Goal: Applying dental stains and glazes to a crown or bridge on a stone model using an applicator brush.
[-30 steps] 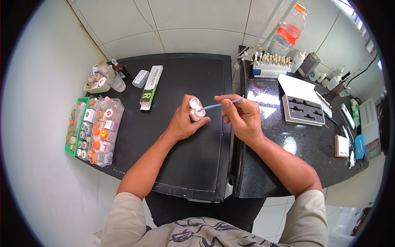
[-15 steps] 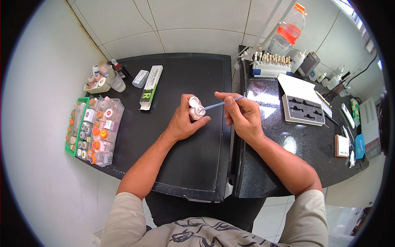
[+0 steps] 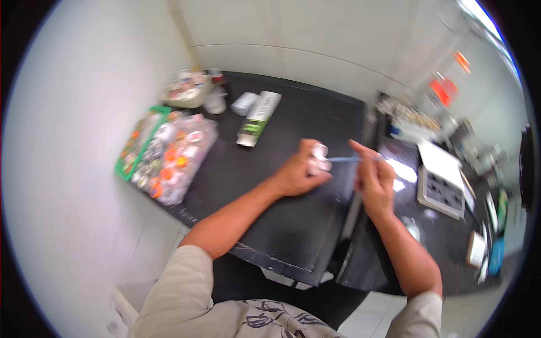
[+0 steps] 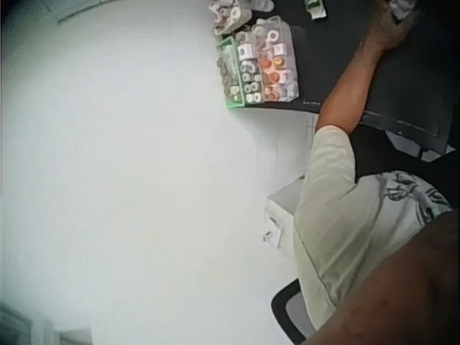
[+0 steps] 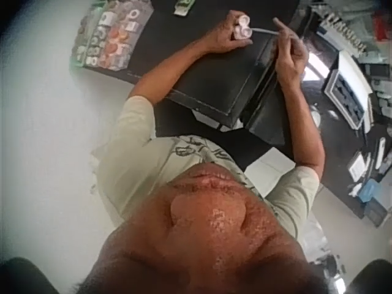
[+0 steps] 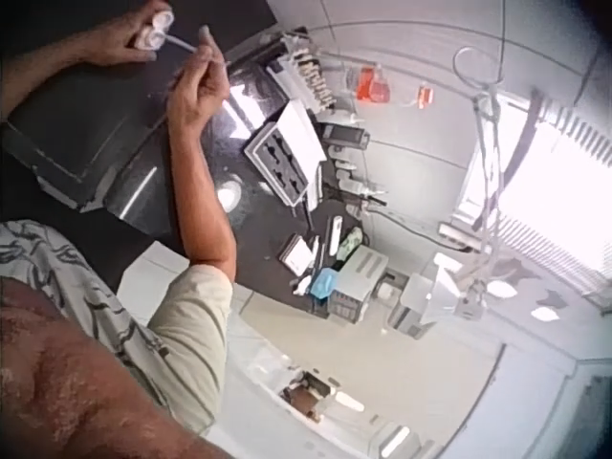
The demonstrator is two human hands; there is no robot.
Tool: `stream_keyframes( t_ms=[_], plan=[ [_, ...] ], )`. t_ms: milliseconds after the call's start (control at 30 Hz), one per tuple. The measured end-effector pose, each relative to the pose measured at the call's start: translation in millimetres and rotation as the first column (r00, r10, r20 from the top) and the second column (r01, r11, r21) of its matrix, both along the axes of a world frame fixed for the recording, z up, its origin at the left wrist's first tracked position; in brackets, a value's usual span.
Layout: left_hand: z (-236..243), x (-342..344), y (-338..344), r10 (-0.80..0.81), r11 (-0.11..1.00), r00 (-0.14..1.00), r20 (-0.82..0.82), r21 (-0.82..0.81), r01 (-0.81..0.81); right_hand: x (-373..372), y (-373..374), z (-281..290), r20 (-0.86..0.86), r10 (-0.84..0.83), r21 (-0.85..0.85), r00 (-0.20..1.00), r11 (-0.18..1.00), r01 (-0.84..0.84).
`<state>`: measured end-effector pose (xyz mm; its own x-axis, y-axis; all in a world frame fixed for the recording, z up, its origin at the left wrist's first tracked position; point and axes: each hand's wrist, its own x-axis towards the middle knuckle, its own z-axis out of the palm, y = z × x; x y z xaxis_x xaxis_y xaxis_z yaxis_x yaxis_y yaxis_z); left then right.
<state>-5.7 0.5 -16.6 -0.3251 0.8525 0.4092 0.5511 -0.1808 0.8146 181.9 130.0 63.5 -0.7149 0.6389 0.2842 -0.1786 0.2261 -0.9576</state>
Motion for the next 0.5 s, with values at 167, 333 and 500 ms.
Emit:
stream_keyframes(
  t_ms=[167,333,500],
  plan=[
    [-8,4,14,-0.086,0.994,0.996,0.024,0.065,0.084,8,21,-22,-0.135,-0.067,-0.096,0.989,0.994,0.054],
    [13,3,0,-0.067,0.997,0.977,0.202,-0.024,0.073,-4,29,-17,-0.252,-0.164,-0.360,0.954,0.931,0.065],
    [14,-1,-6,-0.030,0.995,0.974,0.224,0.095,0.009,-9,32,-19,-0.295,-0.129,-0.414,0.947,0.910,-0.005]
  ],
)
